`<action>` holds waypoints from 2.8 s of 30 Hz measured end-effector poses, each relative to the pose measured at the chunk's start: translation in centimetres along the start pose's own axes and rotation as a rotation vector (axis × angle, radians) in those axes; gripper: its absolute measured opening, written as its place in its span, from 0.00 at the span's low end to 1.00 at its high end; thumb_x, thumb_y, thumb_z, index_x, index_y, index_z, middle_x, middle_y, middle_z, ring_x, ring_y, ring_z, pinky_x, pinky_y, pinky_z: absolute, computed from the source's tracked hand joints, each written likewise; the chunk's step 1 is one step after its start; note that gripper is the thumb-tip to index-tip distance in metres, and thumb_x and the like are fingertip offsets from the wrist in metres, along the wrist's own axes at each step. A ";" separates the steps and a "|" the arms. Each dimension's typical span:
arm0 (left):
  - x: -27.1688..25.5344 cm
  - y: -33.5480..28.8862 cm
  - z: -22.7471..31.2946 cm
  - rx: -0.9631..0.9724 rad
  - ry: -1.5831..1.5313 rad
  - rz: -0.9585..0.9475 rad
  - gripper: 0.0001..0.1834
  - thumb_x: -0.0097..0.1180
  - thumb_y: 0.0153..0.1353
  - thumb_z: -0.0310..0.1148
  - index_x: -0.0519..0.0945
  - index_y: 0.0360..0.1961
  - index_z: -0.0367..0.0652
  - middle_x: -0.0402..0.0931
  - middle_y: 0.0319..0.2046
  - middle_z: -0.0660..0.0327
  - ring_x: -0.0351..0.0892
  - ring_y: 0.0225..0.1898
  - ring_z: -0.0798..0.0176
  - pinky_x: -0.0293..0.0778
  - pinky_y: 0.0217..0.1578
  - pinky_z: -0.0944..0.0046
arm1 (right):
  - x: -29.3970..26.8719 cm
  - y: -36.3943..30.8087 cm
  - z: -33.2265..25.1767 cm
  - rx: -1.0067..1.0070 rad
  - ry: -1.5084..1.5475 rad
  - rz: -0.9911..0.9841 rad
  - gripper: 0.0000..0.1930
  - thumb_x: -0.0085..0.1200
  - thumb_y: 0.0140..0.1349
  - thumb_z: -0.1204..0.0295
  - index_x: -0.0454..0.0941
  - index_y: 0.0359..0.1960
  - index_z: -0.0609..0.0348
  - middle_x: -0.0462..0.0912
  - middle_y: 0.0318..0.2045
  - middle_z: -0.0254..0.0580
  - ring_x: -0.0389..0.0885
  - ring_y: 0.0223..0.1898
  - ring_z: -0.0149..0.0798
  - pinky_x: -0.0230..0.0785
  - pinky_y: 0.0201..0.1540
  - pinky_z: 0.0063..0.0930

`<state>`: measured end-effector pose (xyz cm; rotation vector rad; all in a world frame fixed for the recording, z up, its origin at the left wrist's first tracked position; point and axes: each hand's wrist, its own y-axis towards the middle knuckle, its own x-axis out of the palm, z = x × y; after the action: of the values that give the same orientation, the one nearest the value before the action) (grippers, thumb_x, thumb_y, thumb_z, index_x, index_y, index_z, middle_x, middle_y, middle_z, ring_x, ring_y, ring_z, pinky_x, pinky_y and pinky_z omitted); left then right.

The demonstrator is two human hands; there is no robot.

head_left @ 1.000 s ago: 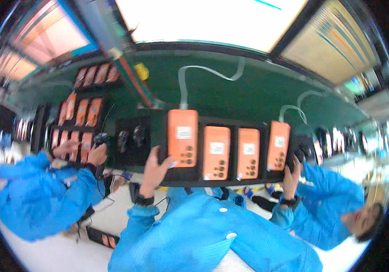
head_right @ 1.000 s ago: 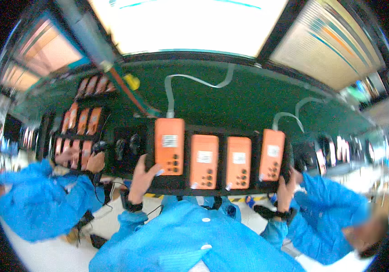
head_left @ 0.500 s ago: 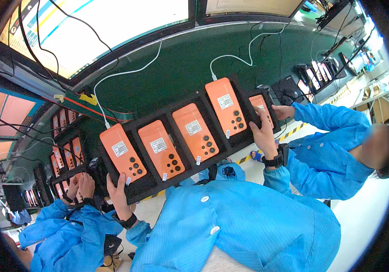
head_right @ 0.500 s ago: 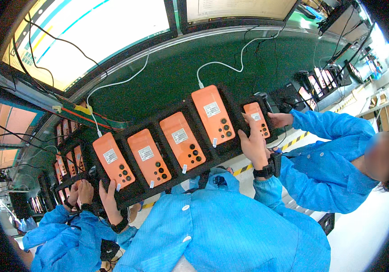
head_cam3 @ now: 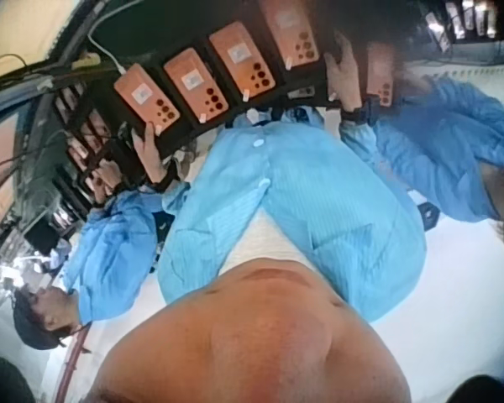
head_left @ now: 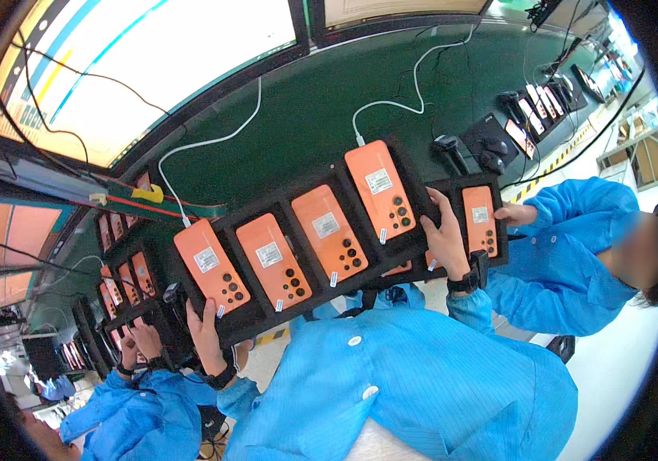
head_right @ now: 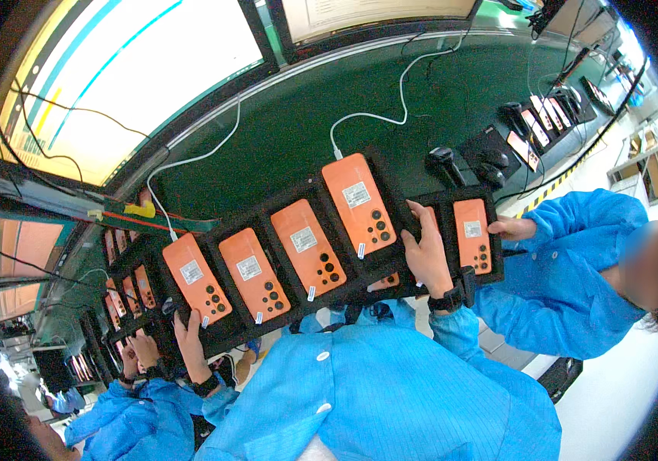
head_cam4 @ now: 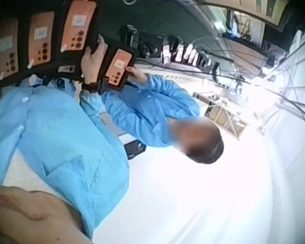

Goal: The recorder is testing and initializing orange industrial handheld devices by scanning barcodes and plugging in data/power cables at a factory station.

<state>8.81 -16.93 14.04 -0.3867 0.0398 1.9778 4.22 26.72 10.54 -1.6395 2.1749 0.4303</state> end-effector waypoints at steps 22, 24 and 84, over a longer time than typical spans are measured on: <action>0.5 5.1 -4.1 -0.027 0.096 -0.155 0.33 0.58 0.60 0.39 0.63 0.56 0.20 0.71 0.49 0.48 0.69 0.49 0.58 0.64 0.52 0.63 | 1.0 0.5 0.4 0.180 -0.129 0.038 0.26 0.48 0.56 0.82 0.63 0.59 0.61 0.71 0.55 0.56 0.68 0.60 0.52 0.59 0.61 0.36; 1.2 4.7 -2.1 -0.038 0.159 -0.138 0.32 0.58 0.59 0.38 0.64 0.55 0.21 0.71 0.48 0.46 0.70 0.48 0.55 0.64 0.52 0.61 | 1.2 1.0 1.7 0.116 -0.127 0.011 0.25 0.48 0.55 0.82 0.64 0.58 0.62 0.72 0.54 0.57 0.69 0.59 0.52 0.60 0.61 0.36; 28.6 -5.2 -13.8 0.035 0.807 0.012 0.33 0.50 0.52 0.29 0.62 0.62 0.38 0.55 0.61 0.35 0.58 0.59 0.34 0.55 0.59 0.40 | 2.3 7.4 22.1 -0.149 -0.248 -0.755 0.12 0.50 0.56 0.69 0.80 0.38 0.61 0.82 0.36 0.51 0.80 0.40 0.51 0.72 0.45 0.39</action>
<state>6.08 7.67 -6.47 -1.1359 0.5846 1.7109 -0.90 36.99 -9.88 -2.1859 1.2398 0.5285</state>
